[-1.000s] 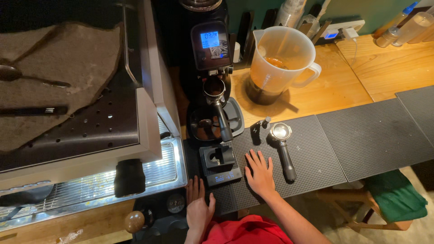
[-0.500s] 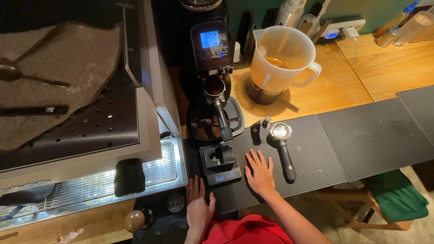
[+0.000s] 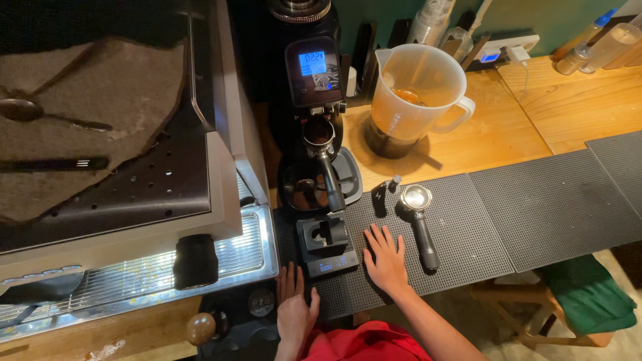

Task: The person grinds coffee beans into a portafilter, levels the grounds with a distribution tool, and tamps the coffee using a tamper. They repeat this process for a second portafilter, cleaning the equipment between uses.

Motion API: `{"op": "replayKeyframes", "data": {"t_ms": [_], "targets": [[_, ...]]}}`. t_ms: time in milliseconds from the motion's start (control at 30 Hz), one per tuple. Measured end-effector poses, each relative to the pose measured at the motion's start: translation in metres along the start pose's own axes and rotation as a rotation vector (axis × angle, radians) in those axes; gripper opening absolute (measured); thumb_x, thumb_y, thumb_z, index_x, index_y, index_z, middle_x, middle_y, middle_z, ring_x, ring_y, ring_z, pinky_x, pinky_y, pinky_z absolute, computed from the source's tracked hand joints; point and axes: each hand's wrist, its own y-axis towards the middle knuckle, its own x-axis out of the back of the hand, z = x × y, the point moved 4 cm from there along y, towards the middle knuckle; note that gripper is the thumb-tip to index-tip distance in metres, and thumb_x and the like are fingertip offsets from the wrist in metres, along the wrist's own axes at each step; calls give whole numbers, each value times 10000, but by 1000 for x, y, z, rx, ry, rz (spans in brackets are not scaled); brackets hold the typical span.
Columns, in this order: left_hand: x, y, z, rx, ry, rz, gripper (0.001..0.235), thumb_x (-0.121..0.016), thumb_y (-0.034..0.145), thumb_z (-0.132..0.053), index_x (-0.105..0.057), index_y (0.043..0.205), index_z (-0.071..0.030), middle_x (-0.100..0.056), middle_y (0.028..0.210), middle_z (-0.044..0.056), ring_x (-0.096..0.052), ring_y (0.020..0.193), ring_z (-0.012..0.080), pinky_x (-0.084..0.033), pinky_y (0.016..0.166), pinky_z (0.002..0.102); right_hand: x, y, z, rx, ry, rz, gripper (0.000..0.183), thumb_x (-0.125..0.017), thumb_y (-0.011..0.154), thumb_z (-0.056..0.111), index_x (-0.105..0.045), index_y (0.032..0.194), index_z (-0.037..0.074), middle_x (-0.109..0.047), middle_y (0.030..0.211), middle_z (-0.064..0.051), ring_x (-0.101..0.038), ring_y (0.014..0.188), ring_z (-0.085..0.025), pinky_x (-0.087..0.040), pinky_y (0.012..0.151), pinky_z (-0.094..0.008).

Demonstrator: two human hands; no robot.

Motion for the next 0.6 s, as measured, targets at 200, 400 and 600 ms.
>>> {"op": "replayKeyframes", "data": {"t_ms": [200,400,600], "targets": [[-3,-1,2,-2,-1,-8,579,-547,811,-301,-457,1313,-27,-376,1446,142,-317,1356,316,-241,1122,431,-2,-1,-1,18,-8,-36,477,-409,912,319,-430,1370,188,-352,1479,13,-230,1401,-228,-104,1110,-538],[-2,-1,1,-12,1,-25,582,-555,808,-291,-456,1314,-21,-387,1438,148,-332,1348,319,-249,1121,436,-4,0,-2,2,-3,-18,482,-400,918,330,-415,1381,197,-334,1488,24,-210,1408,-211,-83,1118,-529],[1,0,0,-2,-2,-1,575,-547,823,-293,-448,1322,-24,-382,1441,145,-321,1355,313,-251,1119,430,1,0,1,13,0,-26,479,-414,909,320,-436,1365,179,-359,1475,6,-236,1399,-228,-109,1110,-541]]}}
